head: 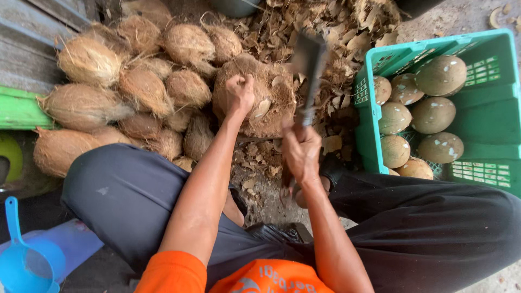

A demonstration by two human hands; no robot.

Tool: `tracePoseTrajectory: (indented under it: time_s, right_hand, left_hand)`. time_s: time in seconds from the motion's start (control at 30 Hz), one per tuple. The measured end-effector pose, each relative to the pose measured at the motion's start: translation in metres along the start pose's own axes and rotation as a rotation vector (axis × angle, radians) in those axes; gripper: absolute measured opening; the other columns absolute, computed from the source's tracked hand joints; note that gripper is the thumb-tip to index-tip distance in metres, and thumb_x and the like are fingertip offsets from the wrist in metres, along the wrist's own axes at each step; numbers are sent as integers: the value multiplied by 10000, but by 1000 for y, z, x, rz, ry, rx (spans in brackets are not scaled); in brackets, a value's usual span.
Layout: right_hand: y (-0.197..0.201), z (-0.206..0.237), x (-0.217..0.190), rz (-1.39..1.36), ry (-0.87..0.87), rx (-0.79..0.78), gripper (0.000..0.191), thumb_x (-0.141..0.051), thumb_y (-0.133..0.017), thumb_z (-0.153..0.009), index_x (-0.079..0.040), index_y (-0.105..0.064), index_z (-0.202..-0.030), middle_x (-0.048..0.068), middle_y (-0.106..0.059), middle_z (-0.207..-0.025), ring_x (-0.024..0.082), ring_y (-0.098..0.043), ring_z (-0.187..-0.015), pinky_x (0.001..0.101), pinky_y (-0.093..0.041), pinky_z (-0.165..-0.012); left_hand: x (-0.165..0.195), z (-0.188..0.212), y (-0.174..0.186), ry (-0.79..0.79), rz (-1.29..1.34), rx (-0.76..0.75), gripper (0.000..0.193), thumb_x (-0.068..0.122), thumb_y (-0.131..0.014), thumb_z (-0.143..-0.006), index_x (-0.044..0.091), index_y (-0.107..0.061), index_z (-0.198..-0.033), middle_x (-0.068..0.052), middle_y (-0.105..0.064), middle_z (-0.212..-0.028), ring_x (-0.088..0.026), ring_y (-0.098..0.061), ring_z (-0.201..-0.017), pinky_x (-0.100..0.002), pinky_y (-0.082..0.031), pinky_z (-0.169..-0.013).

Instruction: The person sits on the ground and uses a cleaver to chop the husk off coconuts one at a time, rotating each coconut between strikes. Husked coconuts are placed into a green plastic crate beside them.

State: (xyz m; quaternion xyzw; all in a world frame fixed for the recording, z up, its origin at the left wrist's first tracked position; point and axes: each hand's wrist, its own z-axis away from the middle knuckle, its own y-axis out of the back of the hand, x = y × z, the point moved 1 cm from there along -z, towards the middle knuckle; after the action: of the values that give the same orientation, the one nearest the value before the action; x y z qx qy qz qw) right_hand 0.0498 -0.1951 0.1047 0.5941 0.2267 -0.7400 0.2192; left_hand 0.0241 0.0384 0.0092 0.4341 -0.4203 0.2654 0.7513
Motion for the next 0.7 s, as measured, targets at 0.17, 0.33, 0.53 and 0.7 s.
tracePoseTrajectory:
  time_s: [0.17,0.33,0.53,0.7]
  right_hand:
    - [-18,-1,0,94,-99,31,225,-228,-676,-961,-116,-614,-776,-17,-569,-589,76,-499,-427,267,-437,-349]
    - [-17,3,8,292,-148,-66,357,-289,-710,-992,-85,-571,-733,-12,-540,-570,75,-464,-435,260,-389,-360]
    - [-21,-3,12,106,8,-16,413,-263,-694,-1029,-101,-508,-698,14,-554,-594,96,-455,-441,302,-375,-378]
    - [-20,-3,25,461,-170,-6,116,-242,-685,-933,-202,-652,-830,-7,-636,-665,72,-522,-486,305,-457,-405]
  left_hand:
    - [10,0,5,66,-175,-6,362,381,-564,-967,139,-554,-699,23,-554,-593,-100,-443,-470,-357,-365,-413]
    - [14,8,8,96,-174,25,401,434,-546,-977,154,-570,-692,28,-550,-581,-106,-418,-455,-350,-335,-415]
    - [8,0,2,157,-167,17,392,417,-539,-987,142,-559,-710,22,-510,-585,-100,-392,-462,-345,-331,-402]
    - [8,5,-1,42,111,51,340,346,-590,-962,114,-572,-714,23,-554,-589,-64,-510,-450,-287,-395,-369]
